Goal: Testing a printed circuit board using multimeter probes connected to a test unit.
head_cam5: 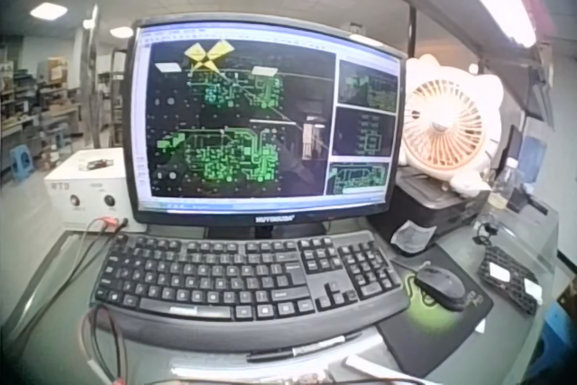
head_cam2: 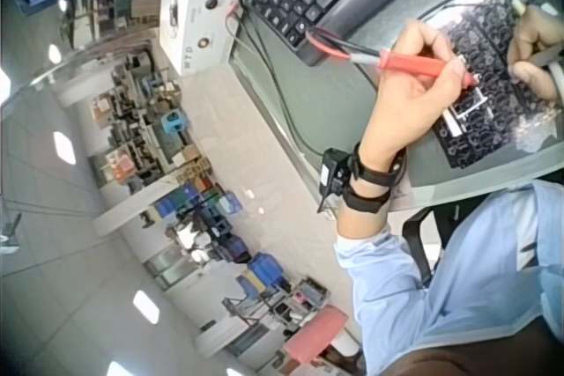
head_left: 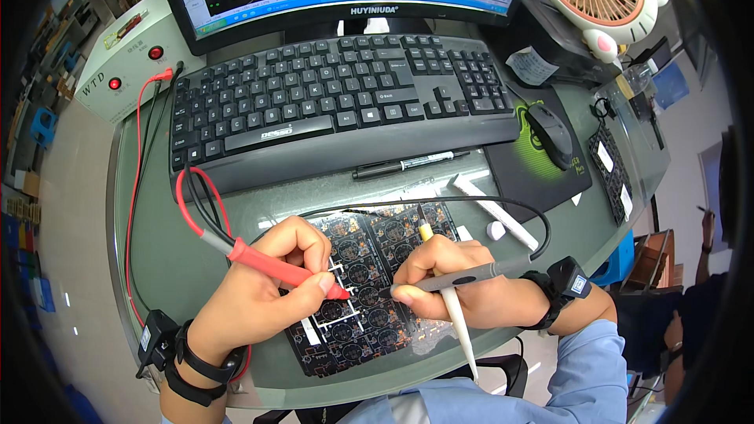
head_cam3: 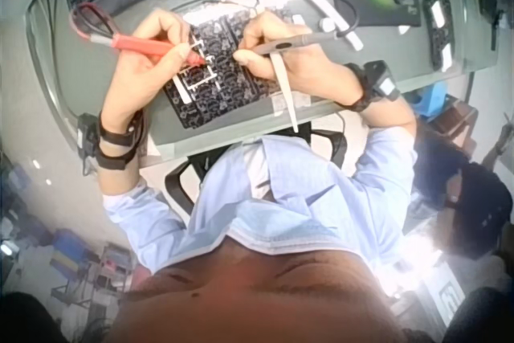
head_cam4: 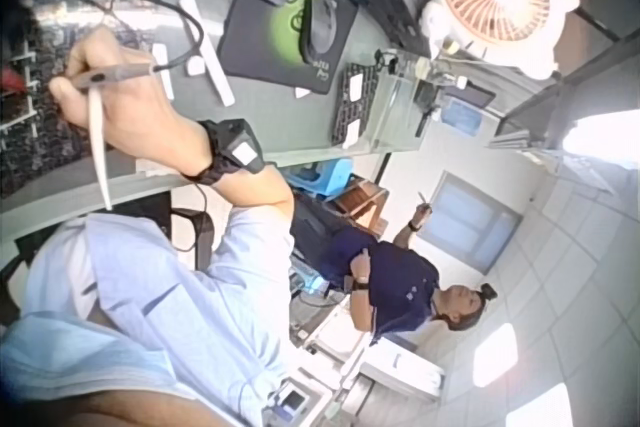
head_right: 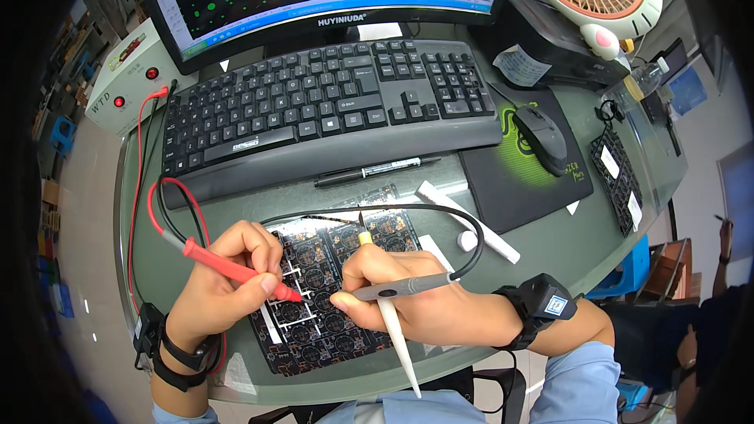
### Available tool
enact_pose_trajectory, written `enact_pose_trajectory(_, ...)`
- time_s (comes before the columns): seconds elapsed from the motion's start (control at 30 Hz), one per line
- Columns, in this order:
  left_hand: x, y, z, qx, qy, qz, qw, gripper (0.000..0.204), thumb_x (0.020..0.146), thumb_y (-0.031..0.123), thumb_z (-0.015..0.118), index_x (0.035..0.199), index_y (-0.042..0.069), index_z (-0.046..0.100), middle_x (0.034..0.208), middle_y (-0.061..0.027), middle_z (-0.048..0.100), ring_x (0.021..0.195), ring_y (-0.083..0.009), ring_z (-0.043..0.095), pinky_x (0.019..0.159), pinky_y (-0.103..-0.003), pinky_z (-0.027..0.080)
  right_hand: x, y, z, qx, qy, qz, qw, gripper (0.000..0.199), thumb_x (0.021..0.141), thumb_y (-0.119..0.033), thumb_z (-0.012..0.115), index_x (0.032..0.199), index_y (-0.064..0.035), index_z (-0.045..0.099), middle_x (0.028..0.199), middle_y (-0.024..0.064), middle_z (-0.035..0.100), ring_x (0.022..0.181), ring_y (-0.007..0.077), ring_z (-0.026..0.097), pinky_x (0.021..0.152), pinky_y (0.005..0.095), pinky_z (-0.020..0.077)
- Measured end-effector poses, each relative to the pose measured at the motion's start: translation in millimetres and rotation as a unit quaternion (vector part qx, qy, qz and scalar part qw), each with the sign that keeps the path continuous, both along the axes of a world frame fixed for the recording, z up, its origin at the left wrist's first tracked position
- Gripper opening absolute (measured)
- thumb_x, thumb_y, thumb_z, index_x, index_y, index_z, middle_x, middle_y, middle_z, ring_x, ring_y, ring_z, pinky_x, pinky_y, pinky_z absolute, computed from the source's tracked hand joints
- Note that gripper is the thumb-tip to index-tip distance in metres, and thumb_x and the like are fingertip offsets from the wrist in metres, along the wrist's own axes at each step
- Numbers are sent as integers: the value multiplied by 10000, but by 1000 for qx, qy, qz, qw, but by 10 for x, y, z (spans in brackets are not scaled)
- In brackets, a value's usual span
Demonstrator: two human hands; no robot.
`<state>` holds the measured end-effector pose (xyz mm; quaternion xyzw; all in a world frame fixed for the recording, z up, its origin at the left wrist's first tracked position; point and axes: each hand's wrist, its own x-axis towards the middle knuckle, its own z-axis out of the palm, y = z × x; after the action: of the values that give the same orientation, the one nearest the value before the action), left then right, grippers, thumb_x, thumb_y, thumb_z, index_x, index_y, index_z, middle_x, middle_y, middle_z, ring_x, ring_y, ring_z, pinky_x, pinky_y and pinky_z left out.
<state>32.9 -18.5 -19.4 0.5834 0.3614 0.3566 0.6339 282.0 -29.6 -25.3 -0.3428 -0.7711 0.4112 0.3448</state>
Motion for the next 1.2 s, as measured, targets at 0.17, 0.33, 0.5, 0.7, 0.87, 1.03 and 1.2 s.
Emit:
enact_pose_trajectory(0.17,18,6,44,-35,-34,16,999,156,886,60,596,902,58,441,889,-20,474,812,-78,473,730,-253,431,3,3,7,-4,2,0,1000,268,871,-206,713,841,-61,490,711,62,588,563,220,586,493,321,455)
enact_pose_trajectory(0.33,-3,35,-25,-22,-60,35,997,155,897,38,578,910,59,425,897,-28,461,799,-69,468,740,-256,446,13,14,-9,-3,8,11,1000,247,870,-177,716,869,-55,500,717,60,594,569,203,591,499,317,459)
enact_pose_trajectory(0.5,-2,39,28,-51,-56,20,997,153,900,22,571,915,54,422,930,-38,455,782,-59,454,722,-233,440,34,34,-4,-56,36,4,998,239,878,-176,713,922,-43,520,757,60,610,615,176,607,524,315,469)
enact_pose_trajectory(0.7,-28,50,-2,-33,-52,5,998,154,897,19,572,916,55,424,947,-48,459,787,-62,458,721,-221,434,34,33,35,-50,41,39,997,238,884,-186,706,948,-28,539,819,80,636,679,199,642,577,309,500)
enact_pose_trajectory(0.87,-50,49,-73,-28,-58,47,997,141,900,7,556,923,45,423,948,-52,455,804,-72,486,729,-234,482,44,33,40,-81,37,12,996,237,887,-187,704,942,-34,532,802,75,638,667,195,644,567,308,499)
enact_pose_trajectory(1.03,17,26,22,-61,-64,51,995,141,895,-18,545,924,24,413,958,-58,440,838,-84,534,767,-282,584,28,31,11,-63,31,-3,998,246,882,-186,709,949,-40,523,784,73,634,643,204,639,546,308,493)
enact_pose_trajectory(1.2,-13,27,-6,-48,-64,45,996,142,896,-19,546,926,19,412,964,-60,440,849,-84,542,777,-287,597,6,68,13,-46,7,10,999,244,878,-185,711,941,-54,514,765,78,620,618,226,624,527,318,479)
